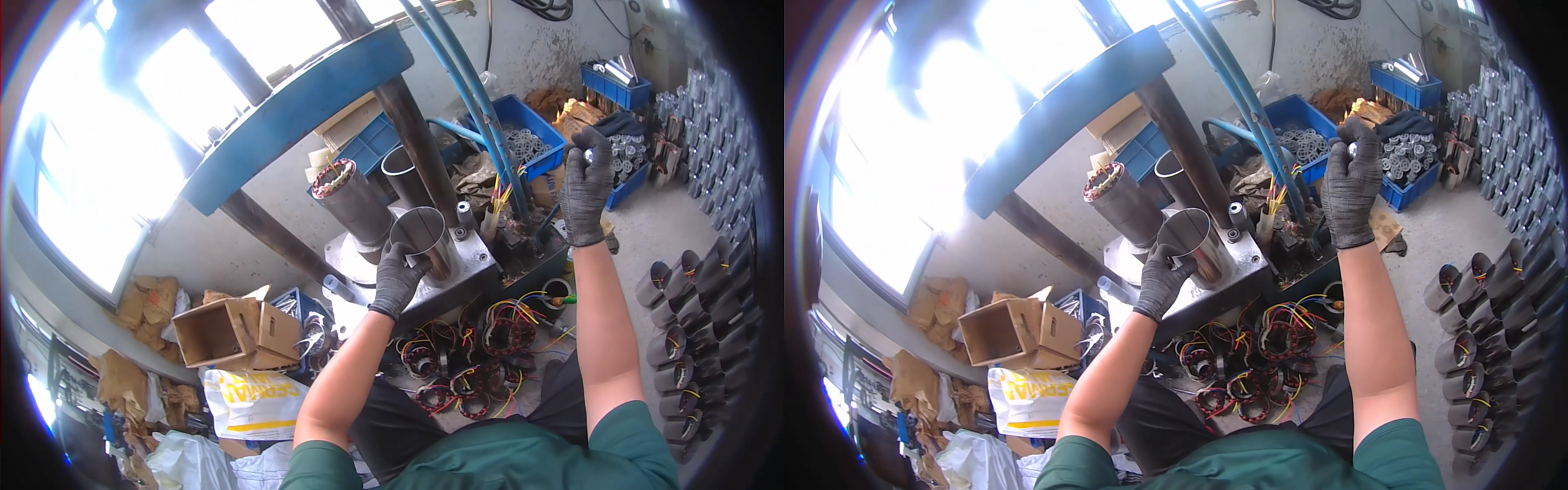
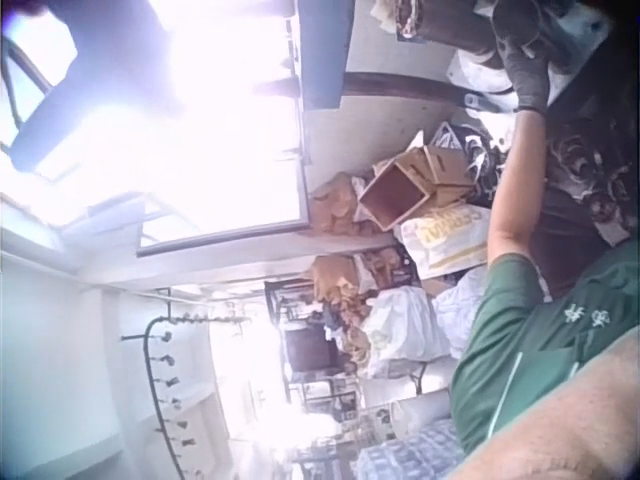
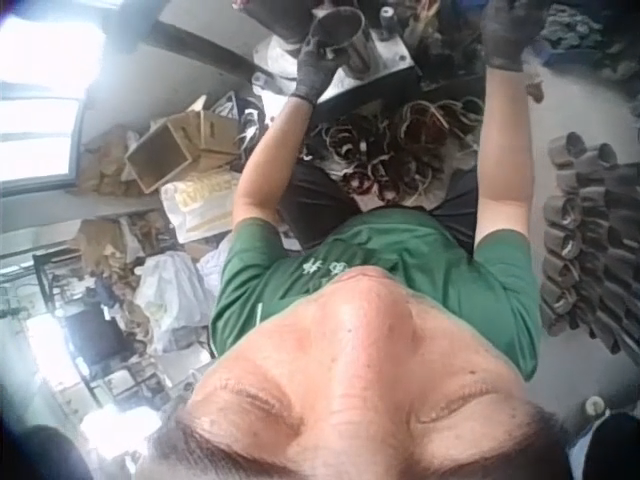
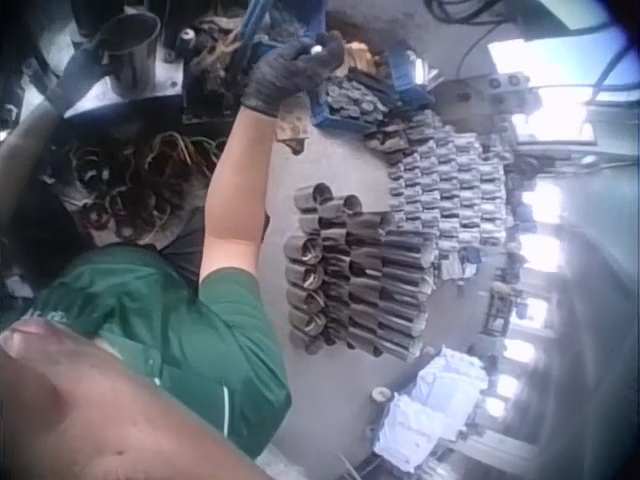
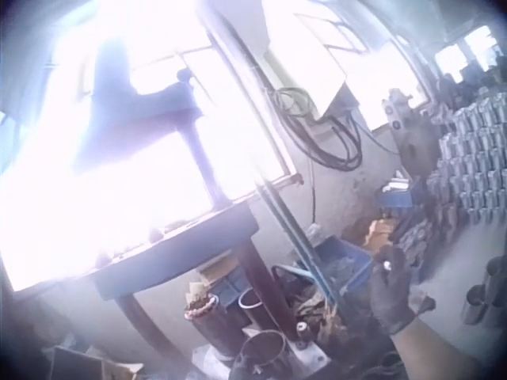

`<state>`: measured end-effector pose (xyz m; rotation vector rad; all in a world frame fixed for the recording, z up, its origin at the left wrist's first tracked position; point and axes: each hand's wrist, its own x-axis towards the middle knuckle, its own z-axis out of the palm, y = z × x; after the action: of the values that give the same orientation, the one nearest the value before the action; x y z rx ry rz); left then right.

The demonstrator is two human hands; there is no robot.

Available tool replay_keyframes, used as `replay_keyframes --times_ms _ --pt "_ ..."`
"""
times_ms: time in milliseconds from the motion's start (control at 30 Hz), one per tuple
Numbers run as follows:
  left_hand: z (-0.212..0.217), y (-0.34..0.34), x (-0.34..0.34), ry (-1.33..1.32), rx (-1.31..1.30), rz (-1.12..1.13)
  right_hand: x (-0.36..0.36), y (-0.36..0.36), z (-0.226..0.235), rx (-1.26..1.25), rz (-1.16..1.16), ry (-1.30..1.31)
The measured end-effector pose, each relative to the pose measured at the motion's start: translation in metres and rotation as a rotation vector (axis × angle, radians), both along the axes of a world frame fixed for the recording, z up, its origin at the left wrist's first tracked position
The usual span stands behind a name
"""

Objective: The person is assembling components of an electric motor using a pressing machine in a workshop.

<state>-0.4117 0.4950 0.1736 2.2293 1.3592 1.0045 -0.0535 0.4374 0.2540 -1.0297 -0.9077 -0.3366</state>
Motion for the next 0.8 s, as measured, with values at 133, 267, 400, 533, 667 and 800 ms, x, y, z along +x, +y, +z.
replay_keyframes --times_ms 133,267,400,533,667,800 --pt "0.008 -0.021 0.002 -0.016 -0.054 0.113 -0.004 -0.006 0.001 0.047 -0.004 -0.009" --pt "0.024 -0.061 -0.013 -0.296 0.126 -0.005 -0.009 -0.016 0.001 0.052 0.052 0.058" --pt "0.051 -0.071 -0.045 -0.398 0.311 0.127 -0.011 -0.019 -0.002 0.087 0.101 0.127" --pt "0.090 -0.052 -0.069 -0.693 0.445 0.081 -0.011 -0.016 -0.006 0.107 0.080 0.125" --pt "0.117 -0.029 -0.085 -0.769 0.459 0.183 -0.011 -0.014 -0.007 0.097 0.056 0.143" --pt "0.127 0.006 -0.101 -0.779 0.471 0.268 -0.012 -0.016 -0.006 0.100 0.060 0.166"
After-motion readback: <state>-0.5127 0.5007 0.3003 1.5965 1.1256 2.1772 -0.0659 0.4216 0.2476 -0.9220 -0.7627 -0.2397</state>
